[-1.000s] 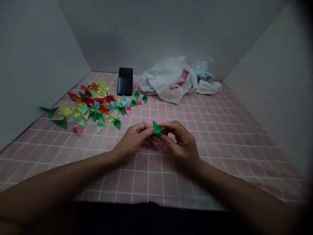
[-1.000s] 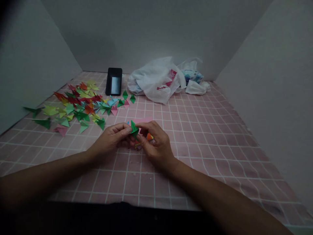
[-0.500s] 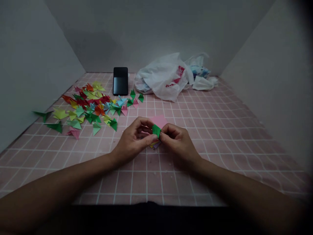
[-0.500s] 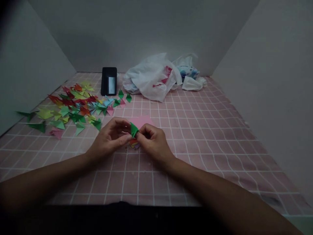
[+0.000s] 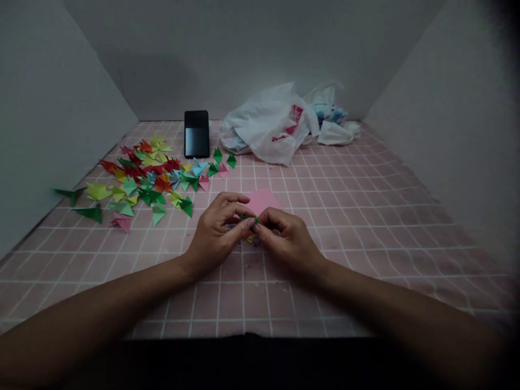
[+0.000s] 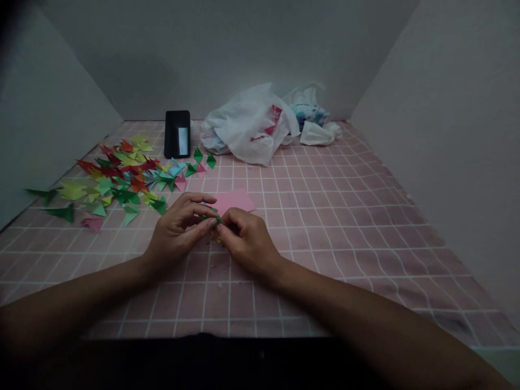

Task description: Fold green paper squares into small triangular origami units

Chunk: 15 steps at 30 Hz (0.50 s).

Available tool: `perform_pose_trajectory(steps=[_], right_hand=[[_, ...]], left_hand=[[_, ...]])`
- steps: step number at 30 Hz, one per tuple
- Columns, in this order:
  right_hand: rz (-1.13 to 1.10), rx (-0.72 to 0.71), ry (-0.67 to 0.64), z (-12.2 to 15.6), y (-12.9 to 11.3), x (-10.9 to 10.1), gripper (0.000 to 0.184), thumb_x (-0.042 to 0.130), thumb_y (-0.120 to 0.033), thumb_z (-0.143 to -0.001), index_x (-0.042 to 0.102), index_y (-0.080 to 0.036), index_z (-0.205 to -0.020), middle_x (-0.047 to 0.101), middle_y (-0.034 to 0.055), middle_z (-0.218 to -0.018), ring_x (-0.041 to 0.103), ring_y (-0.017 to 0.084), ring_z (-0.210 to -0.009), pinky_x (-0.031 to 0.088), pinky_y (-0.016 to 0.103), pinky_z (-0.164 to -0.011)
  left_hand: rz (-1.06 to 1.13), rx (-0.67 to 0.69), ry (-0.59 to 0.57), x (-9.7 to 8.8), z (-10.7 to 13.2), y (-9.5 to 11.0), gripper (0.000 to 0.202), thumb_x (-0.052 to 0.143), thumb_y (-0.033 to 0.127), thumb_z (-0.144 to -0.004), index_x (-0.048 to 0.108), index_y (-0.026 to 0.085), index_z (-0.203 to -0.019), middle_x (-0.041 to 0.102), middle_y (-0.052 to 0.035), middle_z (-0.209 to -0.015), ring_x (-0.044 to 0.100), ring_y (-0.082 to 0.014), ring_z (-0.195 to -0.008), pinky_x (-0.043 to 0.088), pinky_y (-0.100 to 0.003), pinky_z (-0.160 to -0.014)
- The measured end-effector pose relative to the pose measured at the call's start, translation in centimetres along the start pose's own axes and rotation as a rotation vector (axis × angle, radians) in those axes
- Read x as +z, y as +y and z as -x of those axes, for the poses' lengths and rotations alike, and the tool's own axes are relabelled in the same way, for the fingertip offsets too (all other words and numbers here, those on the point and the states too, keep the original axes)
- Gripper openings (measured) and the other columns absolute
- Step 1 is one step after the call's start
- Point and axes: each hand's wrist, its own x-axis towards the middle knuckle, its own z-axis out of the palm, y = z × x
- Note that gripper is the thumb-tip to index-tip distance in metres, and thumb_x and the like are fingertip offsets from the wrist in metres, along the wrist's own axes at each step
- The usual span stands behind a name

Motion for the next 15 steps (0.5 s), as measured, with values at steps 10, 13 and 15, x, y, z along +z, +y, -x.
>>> perform_pose_trajectory(steps=[10, 13, 15], right_hand=[[0.102, -0.112, -0.007, 0.2, 0.08, -0.04, 0.02, 0.06, -0.022, -0.092, 0.057, -0.019, -0.072, 0.06, -0.0006, -0.068, 0.053, 0.013, -0.064, 0.039, 0.028, -0.062], [0.106, -0.12, 0.0, 0.2, 0.06, -0.14, 0.019, 0.06, -0.023, -0.091, 0.058, -0.019, -0.073, 0.061, 0.0001, -0.069, 0.054, 0.014, -0.064, 0.04, 0.029, -0.063], [0.08, -0.104, 0.019, 0.16, 0.07, -0.19, 0.019, 0.061, -0.024, -0.091, 0.058, -0.019, -0.072, 0.062, 0.0004, -0.07, 0.054, 0.014, -0.064, 0.04, 0.029, -0.062]], left_hand=[[-0.147, 0.217, 0.035, 0.04, -0.29, -0.68, 0.01, 0.069, 0.008, -0.088, 0.069, 0.018, -0.089, 0.064, -0.0056, -0.105, 0.065, -0.0163, -0.101, 0.057, -0.03, -0.086], [-0.137, 0.214, 0.015, -0.18, -0.42, -0.87, 0.009, 0.07, 0.009, -0.089, 0.069, 0.018, -0.09, 0.063, -0.0059, -0.106, 0.064, -0.017, -0.103, 0.057, -0.031, -0.089], [-0.092, 0.172, -0.005, -0.36, -0.51, -0.9, 0.007, 0.07, 0.012, -0.089, 0.068, 0.019, -0.09, 0.062, -0.0061, -0.109, 0.064, -0.0176, -0.106, 0.057, -0.033, -0.091]])
